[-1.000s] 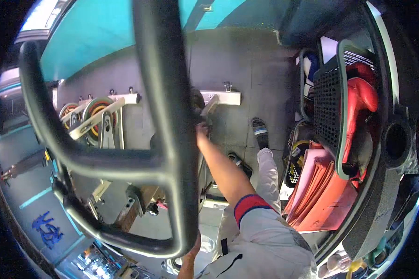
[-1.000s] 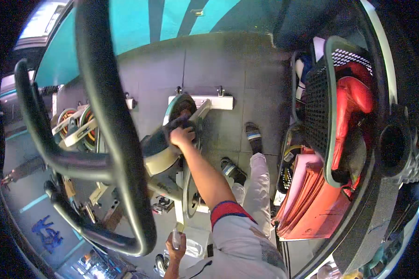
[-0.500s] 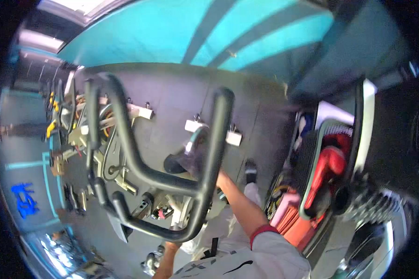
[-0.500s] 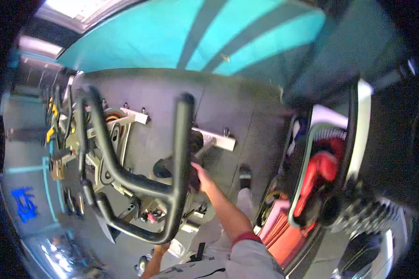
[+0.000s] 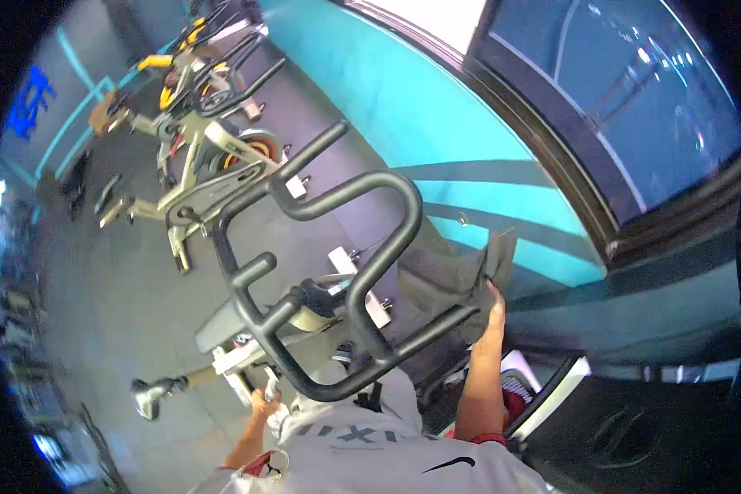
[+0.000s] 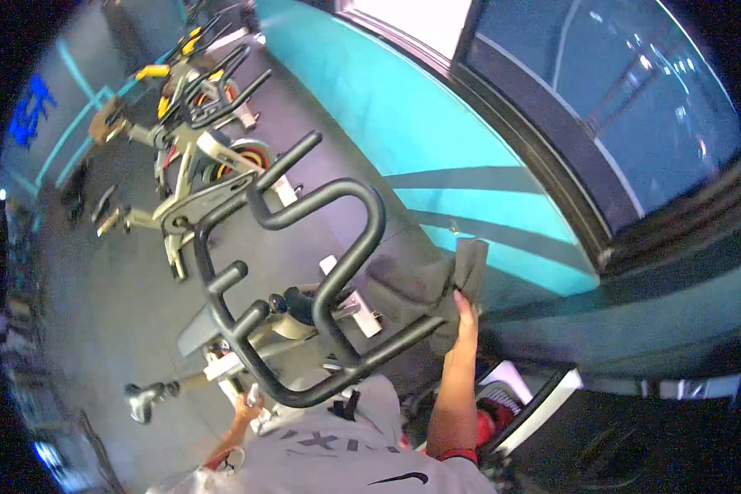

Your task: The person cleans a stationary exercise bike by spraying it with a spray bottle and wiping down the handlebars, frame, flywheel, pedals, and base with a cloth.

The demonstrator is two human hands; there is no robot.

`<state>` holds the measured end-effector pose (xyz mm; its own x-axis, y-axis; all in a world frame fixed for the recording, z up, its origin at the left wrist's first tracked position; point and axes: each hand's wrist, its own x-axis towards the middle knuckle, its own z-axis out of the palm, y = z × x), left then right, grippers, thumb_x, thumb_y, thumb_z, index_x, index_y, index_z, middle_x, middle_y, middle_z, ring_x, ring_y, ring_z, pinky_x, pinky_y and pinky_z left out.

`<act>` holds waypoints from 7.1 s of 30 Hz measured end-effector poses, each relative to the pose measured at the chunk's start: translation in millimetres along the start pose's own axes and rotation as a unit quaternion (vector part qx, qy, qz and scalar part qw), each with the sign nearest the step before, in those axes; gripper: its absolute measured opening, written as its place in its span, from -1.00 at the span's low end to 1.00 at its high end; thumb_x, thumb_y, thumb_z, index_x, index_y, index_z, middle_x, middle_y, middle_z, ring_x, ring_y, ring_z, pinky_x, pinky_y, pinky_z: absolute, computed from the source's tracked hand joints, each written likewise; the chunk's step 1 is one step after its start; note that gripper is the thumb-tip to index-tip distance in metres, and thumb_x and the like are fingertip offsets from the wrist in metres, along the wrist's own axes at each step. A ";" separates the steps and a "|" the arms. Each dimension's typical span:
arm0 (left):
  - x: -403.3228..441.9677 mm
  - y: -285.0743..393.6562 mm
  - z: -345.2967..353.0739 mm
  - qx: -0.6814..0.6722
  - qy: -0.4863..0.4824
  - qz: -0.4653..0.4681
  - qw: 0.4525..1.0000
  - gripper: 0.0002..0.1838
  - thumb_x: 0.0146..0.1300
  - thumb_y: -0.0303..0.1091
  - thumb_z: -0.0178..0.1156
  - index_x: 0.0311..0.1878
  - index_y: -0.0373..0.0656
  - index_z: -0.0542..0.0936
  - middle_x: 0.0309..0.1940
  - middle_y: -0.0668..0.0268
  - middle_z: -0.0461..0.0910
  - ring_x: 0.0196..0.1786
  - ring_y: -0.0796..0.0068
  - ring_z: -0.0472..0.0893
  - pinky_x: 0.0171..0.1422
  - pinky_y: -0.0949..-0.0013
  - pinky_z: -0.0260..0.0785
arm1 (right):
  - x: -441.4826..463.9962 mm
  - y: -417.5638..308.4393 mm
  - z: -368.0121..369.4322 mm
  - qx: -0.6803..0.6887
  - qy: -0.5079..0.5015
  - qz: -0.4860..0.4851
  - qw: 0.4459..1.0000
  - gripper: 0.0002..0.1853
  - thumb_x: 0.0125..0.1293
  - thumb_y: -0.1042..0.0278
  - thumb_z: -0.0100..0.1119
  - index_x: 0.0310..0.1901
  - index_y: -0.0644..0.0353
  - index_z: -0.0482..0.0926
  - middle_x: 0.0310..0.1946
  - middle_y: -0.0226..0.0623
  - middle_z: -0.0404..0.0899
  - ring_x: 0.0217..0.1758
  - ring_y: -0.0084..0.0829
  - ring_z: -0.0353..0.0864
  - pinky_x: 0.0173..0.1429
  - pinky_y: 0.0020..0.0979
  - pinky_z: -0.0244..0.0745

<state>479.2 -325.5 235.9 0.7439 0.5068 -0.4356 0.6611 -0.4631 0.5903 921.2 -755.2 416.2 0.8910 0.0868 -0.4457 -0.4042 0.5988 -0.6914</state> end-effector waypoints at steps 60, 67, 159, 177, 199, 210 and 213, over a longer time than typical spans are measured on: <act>450.9 591.0 184.5 -0.231 0.708 -0.576 0.336 -0.87 0.19 -0.35 0.30 -0.26 -0.17 0.61 -0.37 0.13 0.61 -0.29 0.03 0.64 -0.16 0.12 0.47 | 334.2 135.9 549.7 -0.402 -0.839 0.366 -0.010 -0.43 0.42 0.11 0.24 0.28 0.37 0.42 0.16 -0.11 0.57 0.22 -0.29 0.51 0.37 -0.28 0.34; 553.2 620.4 201.1 -0.313 0.660 -0.578 0.364 -0.83 0.23 -0.33 0.29 -0.18 -0.19 0.62 -0.31 0.16 0.63 -0.21 0.12 0.64 -0.06 0.14 0.45 | 420.5 230.4 579.0 -0.524 -0.666 0.451 0.280 -0.36 0.42 0.04 0.22 0.36 0.29 0.33 0.21 -0.18 0.51 0.21 -0.28 0.54 0.33 -0.20 0.45; 662.3 743.7 12.2 -0.156 0.709 -0.687 -0.042 -0.84 0.12 -0.35 0.28 -0.28 -0.21 0.60 -0.41 0.12 0.56 -0.30 0.04 0.61 -0.21 0.10 0.44 | 230.7 171.8 622.6 -0.164 -0.819 0.537 -0.117 -0.54 0.49 0.19 0.11 0.23 0.38 0.41 0.12 -0.06 0.53 0.14 -0.24 0.59 0.27 -0.21 0.49; 660.7 787.9 48.3 -0.154 0.756 -0.631 -0.082 -0.87 0.14 -0.36 0.27 -0.32 -0.22 0.60 -0.41 0.12 0.55 -0.34 0.03 0.60 -0.24 0.11 0.42 | 156.9 64.0 456.6 0.355 -0.906 0.019 -0.230 -0.24 0.15 0.51 0.32 0.43 0.21 0.30 0.14 0.10 0.52 0.24 0.08 0.52 0.32 -0.12 0.45; 563.4 704.3 107.2 -0.209 0.747 -0.590 0.222 -0.84 0.11 -0.35 0.36 -0.37 -0.22 0.60 -0.44 0.10 0.56 -0.36 0.00 0.58 -0.24 0.06 0.40 | 227.9 200.6 553.3 0.165 -0.970 0.027 -0.175 -0.53 0.28 0.09 0.17 0.12 0.23 0.59 0.05 0.05 0.60 0.17 0.09 0.52 0.36 0.04 0.27; 568.3 559.6 167.1 -0.123 0.782 -0.513 0.333 -0.82 0.18 -0.38 0.34 -0.43 -0.23 0.54 -0.56 0.21 0.46 -0.52 0.27 0.45 -0.38 0.24 0.30 | 255.4 264.2 489.6 0.429 -0.868 -0.068 0.238 -0.69 0.20 0.32 0.34 -0.14 0.36 0.54 -0.27 0.11 0.52 -0.22 0.06 0.49 -0.04 -0.01 0.38; 570.6 519.6 192.6 -0.031 0.776 -0.551 0.305 -0.83 0.22 -0.31 0.30 -0.38 -0.20 0.59 -0.55 0.14 0.53 -0.47 0.13 0.56 -0.34 0.16 0.36 | 254.8 262.8 481.5 0.329 -0.912 -0.022 0.244 -0.72 0.37 0.17 0.18 -0.26 0.26 0.59 -0.42 0.17 0.53 -0.35 0.14 0.53 -0.18 0.06 0.39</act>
<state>1266.0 -417.0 163.2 -0.9008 0.0858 0.4256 0.3878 0.5998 0.6999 1141.6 -192.4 394.7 -0.2550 -0.0804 0.9636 -0.8003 0.5768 -0.1637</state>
